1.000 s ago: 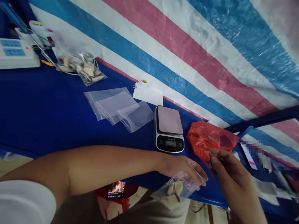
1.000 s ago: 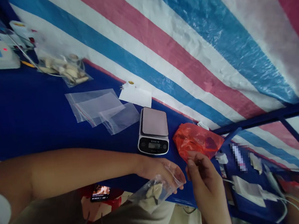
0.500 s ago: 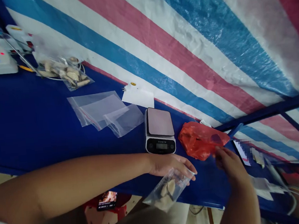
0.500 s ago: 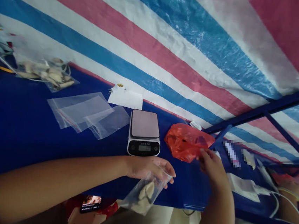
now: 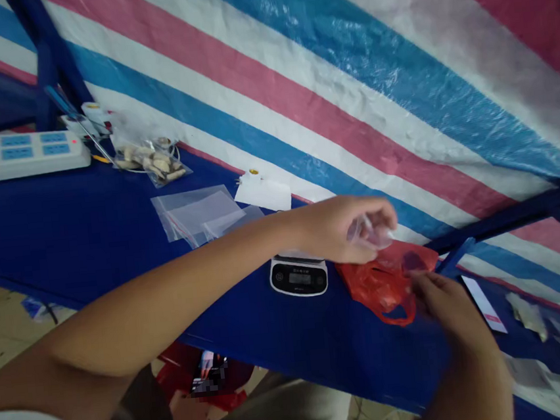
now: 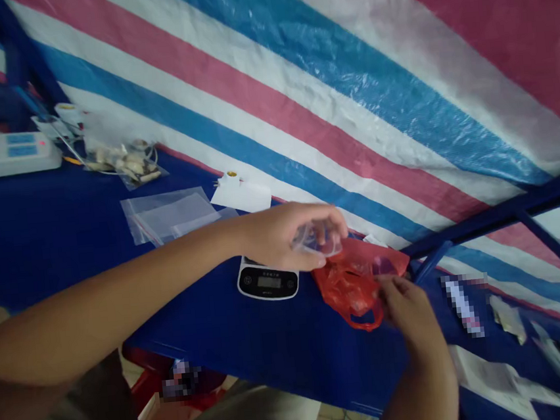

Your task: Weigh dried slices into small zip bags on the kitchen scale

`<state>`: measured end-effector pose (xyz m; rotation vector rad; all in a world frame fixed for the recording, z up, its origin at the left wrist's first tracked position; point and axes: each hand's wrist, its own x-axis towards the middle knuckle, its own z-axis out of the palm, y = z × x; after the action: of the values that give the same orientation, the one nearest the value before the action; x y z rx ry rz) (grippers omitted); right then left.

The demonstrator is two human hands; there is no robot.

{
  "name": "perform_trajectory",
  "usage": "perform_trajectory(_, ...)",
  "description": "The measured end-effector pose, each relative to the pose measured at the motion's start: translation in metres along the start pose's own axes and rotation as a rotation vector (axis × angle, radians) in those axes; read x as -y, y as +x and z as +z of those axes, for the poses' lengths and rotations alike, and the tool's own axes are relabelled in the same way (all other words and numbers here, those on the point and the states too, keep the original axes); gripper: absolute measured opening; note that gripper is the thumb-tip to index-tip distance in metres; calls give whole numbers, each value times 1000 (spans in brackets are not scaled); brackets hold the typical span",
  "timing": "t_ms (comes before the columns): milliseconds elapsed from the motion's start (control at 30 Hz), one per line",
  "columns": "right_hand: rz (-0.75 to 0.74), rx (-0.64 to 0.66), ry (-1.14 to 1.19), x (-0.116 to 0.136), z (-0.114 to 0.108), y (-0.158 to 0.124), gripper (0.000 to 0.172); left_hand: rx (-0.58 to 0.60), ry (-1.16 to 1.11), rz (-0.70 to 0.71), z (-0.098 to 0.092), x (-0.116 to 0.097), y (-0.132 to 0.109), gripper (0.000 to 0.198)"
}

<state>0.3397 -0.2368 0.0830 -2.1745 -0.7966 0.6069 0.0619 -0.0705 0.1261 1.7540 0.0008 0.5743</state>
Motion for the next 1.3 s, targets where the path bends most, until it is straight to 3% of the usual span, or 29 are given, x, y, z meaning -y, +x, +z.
perform_trajectory(100,7,145,-152,-22,5,1,35,105,352,-90,13,17,-7,49)
perform_trajectory(200,69,184,-102,-34,15,2,39,100,429,17,58,30,-39,61)
perform_trajectory(300,76,115,175,-33,23,0,38,182,318,65,113,34,-83,20)
perform_trajectory(400,47,74,506,-25,22,1,55,175,389,-42,140,38,-125,24)
perform_trajectory(433,30,101,588,-21,20,3,58,124,428,-110,138,39,-139,21)
perform_trajectory(500,-44,198,701,-15,15,9,51,-213,579,-308,124,41,-164,13)
perform_trajectory(533,-104,248,744,-12,12,14,44,-322,633,-375,113,41,-176,15)
perform_trajectory(667,-267,387,842,-2,12,44,36,-554,737,-518,72,40,-212,29)
perform_trajectory(767,-264,576,769,-1,20,64,47,-658,751,-523,60,42,-220,36)
perform_trajectory(833,-272,709,673,-5,23,71,59,-711,761,-503,59,45,-218,39)
perform_trajectory(900,-286,747,585,-9,19,70,66,-746,785,-483,61,48,-215,39)
perform_trajectory(1133,-34,361,87,-7,-13,58,65,-697,845,-420,64,51,-216,34)
perform_trajectory(1300,-72,371,-40,-17,-30,60,73,-587,935,-194,76,47,-197,14)
